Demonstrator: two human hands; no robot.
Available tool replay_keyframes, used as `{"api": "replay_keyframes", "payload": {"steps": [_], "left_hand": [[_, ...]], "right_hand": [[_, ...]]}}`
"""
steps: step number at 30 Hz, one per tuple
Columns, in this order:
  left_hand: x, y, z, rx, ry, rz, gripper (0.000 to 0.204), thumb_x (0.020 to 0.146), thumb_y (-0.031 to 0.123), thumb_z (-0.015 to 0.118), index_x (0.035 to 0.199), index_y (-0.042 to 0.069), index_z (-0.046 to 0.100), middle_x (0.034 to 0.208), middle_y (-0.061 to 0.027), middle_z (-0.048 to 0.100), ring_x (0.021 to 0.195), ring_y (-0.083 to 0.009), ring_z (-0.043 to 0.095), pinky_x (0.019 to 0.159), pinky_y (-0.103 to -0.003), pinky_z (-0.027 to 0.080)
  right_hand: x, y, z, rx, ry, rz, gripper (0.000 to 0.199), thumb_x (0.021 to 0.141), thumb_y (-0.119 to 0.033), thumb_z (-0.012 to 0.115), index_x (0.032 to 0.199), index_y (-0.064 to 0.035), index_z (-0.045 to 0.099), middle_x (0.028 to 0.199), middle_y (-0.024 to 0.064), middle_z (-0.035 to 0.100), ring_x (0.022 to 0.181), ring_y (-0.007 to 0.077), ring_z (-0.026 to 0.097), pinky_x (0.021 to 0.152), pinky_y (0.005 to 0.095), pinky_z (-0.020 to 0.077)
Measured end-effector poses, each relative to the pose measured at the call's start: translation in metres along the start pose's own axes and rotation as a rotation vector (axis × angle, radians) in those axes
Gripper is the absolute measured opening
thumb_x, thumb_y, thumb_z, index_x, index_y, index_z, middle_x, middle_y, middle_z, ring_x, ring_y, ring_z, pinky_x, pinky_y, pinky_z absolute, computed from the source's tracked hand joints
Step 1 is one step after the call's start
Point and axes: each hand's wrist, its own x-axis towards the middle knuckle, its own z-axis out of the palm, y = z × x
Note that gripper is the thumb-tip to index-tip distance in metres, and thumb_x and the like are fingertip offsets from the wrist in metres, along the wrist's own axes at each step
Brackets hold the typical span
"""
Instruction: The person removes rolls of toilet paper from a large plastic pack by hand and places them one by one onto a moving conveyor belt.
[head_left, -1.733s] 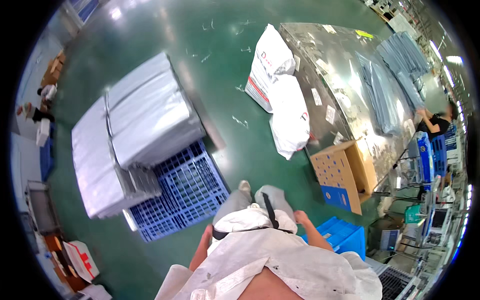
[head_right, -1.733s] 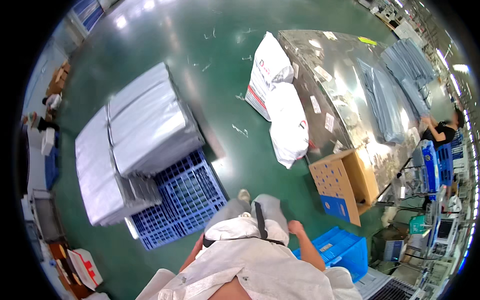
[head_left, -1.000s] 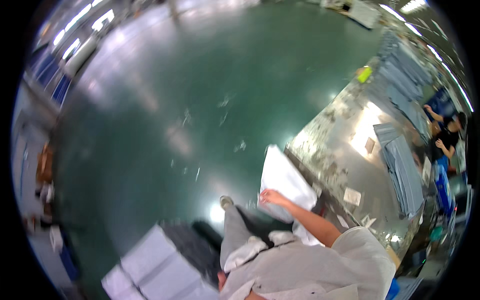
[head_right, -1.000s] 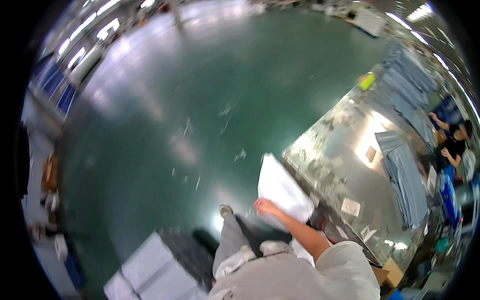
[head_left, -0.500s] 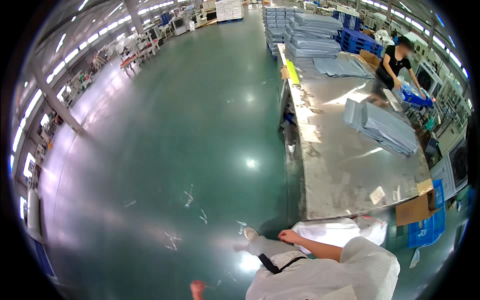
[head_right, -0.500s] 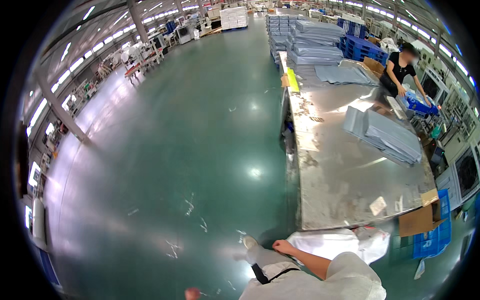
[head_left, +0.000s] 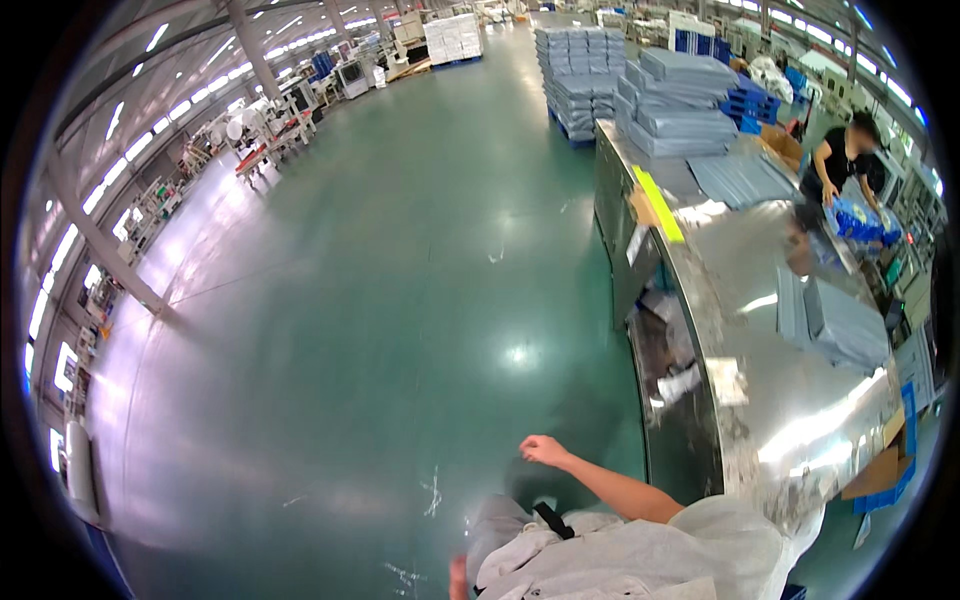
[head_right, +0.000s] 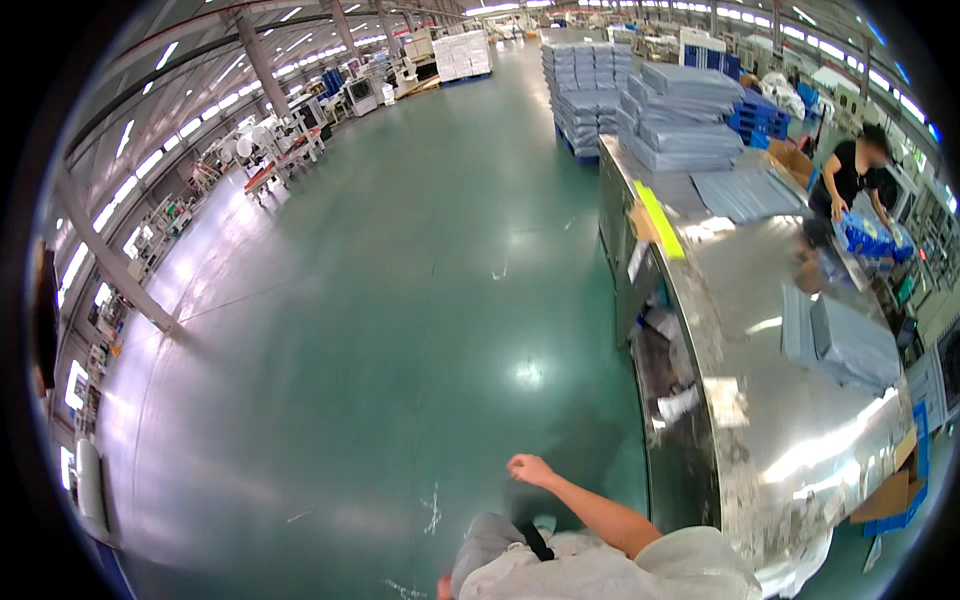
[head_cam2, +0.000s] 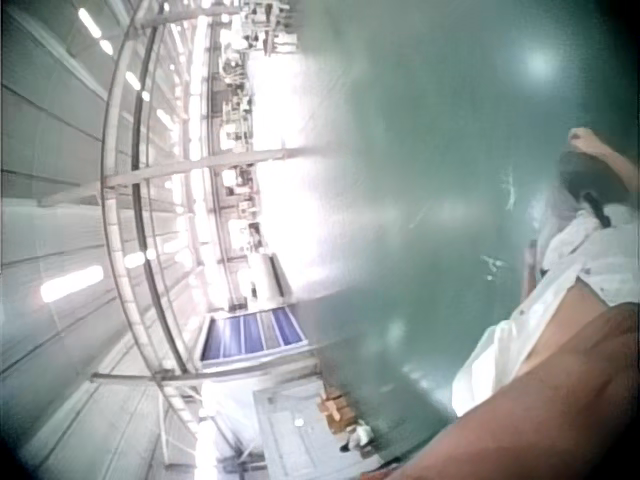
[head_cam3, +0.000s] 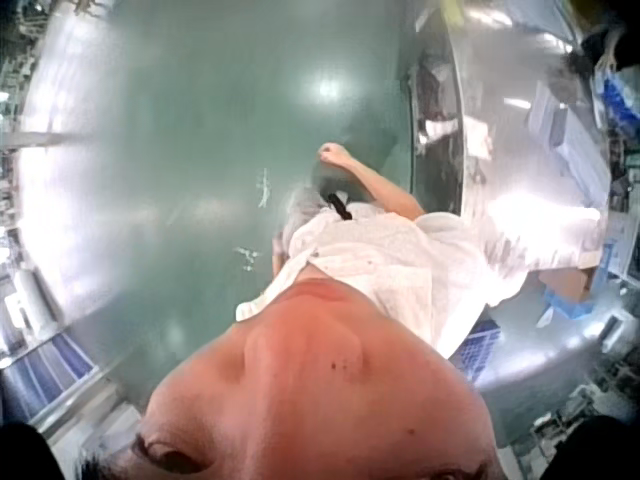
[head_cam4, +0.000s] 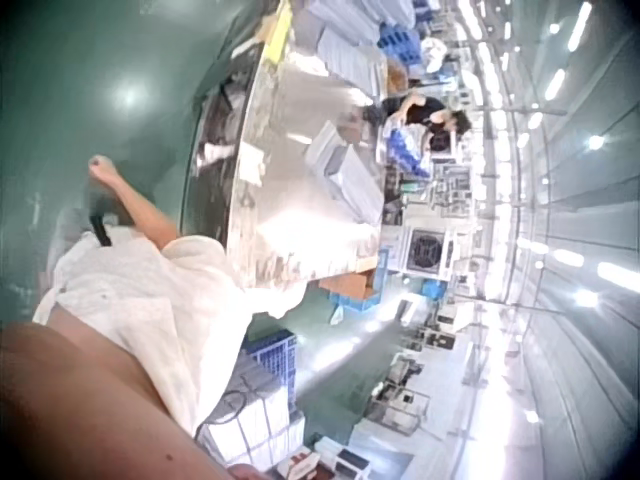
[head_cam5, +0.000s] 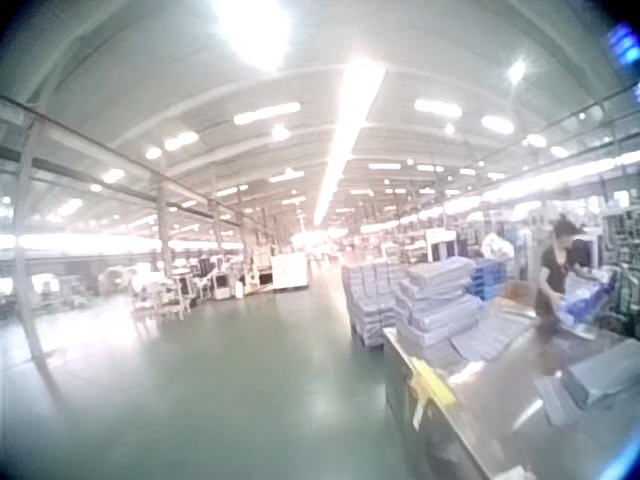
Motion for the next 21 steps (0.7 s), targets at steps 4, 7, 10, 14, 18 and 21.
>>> {"api": "replay_keyframes", "payload": {"steps": [4,7,10,14,18,21], "left_hand": [[0.106,0.079,0.039,0.195,-0.132,-0.052,0.021,0.095,0.024,0.058,0.101,0.005,0.065,0.089,-0.0108,0.069,0.081,-0.0252,0.066,0.065,-0.041,0.055],[0.214,0.174,0.036,0.292,-0.208,-0.027,0.021,0.094,0.024,0.058,0.097,0.004,0.066,0.085,-0.0109,0.069,0.078,-0.0241,0.066,0.063,-0.04,0.054],[0.316,0.282,0.007,0.385,-0.226,-0.006,0.022,0.092,0.023,0.059,0.093,0.003,0.067,0.082,-0.0111,0.069,0.075,-0.023,0.065,0.062,-0.039,0.053],[0.461,0.423,-0.08,0.551,-0.21,0.048,0.022,0.09,0.023,0.059,0.087,0.003,0.068,0.078,-0.0113,0.068,0.071,-0.0215,0.065,0.06,-0.038,0.052],[0.646,0.644,-0.125,0.943,-0.088,0.663,0.024,0.088,0.022,0.06,0.082,0.002,0.069,0.073,-0.0116,0.068,0.067,-0.02,0.064,0.058,-0.037,0.051],[0.747,0.842,-0.127,0.332,0.049,0.498,0.025,0.096,0.024,0.057,0.094,0.001,0.066,0.073,-0.0051,0.066,0.063,-0.0134,0.059,0.055,-0.031,0.047]], "right_hand": [[0.142,-0.093,-0.014,0.035,-0.111,-0.019,0.022,0.096,-0.016,0.059,0.113,-0.0036,0.066,0.099,0.0075,0.071,0.082,0.0138,0.068,0.074,0.0291,0.0558],[0.225,-0.061,-0.05,0.042,-0.044,0.062,0.022,0.096,-0.021,0.061,0.111,-0.0043,0.067,0.094,0.0075,0.071,0.08,0.0135,0.067,0.071,0.0286,0.0553],[0.271,-0.011,-0.103,-0.143,0.039,0.441,0.019,0.093,-0.02,0.062,0.101,-0.0054,0.07,0.079,0.0043,0.069,0.066,0.0139,0.064,0.058,0.0293,0.0524],[0.312,-0.017,-0.186,-0.449,0.03,0.607,0.015,0.09,-0.016,0.064,0.099,-0.0046,0.069,0.08,0.007,0.071,0.062,0.016,0.064,0.054,0.0318,0.0531],[0.348,-0.017,-0.262,0.284,0.59,0.695,0.012,0.089,-0.012,0.063,0.098,-0.0034,0.067,0.078,0.011,0.072,0.065,0.0164,0.068,0.056,0.0315,0.0563],[0.439,-0.066,-0.29,0.135,0.747,0.661,0.013,0.089,-0.009,0.06,0.098,-0.0017,0.067,0.078,0.0109,0.072,0.067,0.0158,0.07,0.057,0.0305,0.0567]]}}
